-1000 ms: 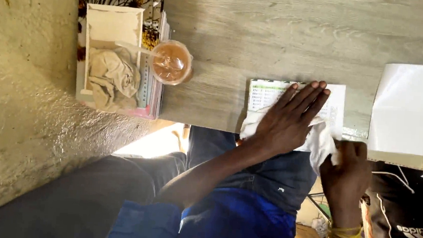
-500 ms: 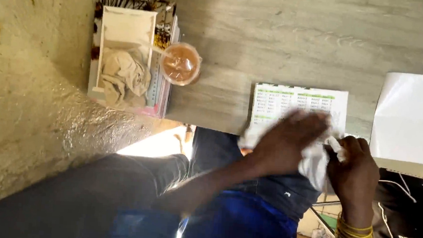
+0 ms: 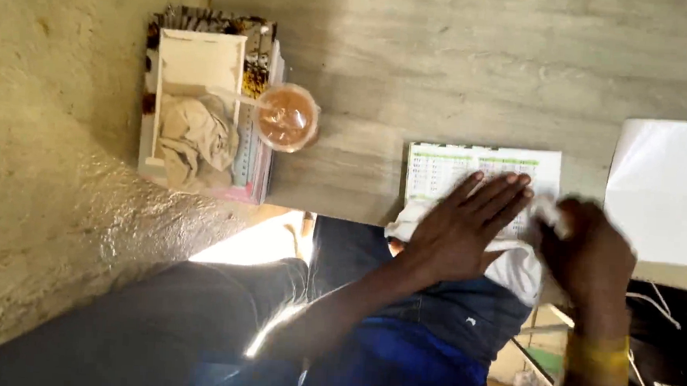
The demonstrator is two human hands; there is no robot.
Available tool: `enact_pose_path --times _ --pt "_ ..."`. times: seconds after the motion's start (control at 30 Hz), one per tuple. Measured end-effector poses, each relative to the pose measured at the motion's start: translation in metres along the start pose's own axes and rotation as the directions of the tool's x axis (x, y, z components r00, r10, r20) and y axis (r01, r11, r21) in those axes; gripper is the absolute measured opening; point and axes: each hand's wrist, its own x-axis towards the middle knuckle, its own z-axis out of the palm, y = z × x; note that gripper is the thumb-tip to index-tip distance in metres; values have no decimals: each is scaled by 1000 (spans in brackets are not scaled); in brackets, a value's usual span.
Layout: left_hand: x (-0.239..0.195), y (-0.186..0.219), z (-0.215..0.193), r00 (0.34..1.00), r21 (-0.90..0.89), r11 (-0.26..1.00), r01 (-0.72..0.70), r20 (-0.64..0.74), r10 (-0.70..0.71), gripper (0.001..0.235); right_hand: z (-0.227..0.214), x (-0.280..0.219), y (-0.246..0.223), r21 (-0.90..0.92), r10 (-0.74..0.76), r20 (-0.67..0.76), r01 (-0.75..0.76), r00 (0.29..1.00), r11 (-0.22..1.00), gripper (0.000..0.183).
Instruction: The person sits on the floor and repeatedly wipes a printed paper with a white cloth. They flip the paper over and continue wiping both sides, then place it back on a stack.
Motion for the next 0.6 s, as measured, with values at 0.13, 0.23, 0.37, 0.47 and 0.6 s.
enact_pose_path --times 0.13,0.23,0.37,0.47,0.6 --pt "3 0 -22 995 194 980 -34 97 15 90 17 58 -3 28 -254 -324 277 912 960 29" --pt "4 -16 -13 1000 131 991 -7 22 4 94 12 45 -41 104 -240 -323 287 915 952 20" --pt "22 -88 31 995 -260 965 17 -95 -43 119 22 40 -34 162 -213 -311 272 926 949 22" --pt "31 -91 8 989 341 939 49 114 -93 127 17 40 -39 112 -226 -350 279 909 954 19" --pt "13 -55 9 999 62 998 -19 35 17 108 13 40 -39 178 -211 -285 268 935 947 21"
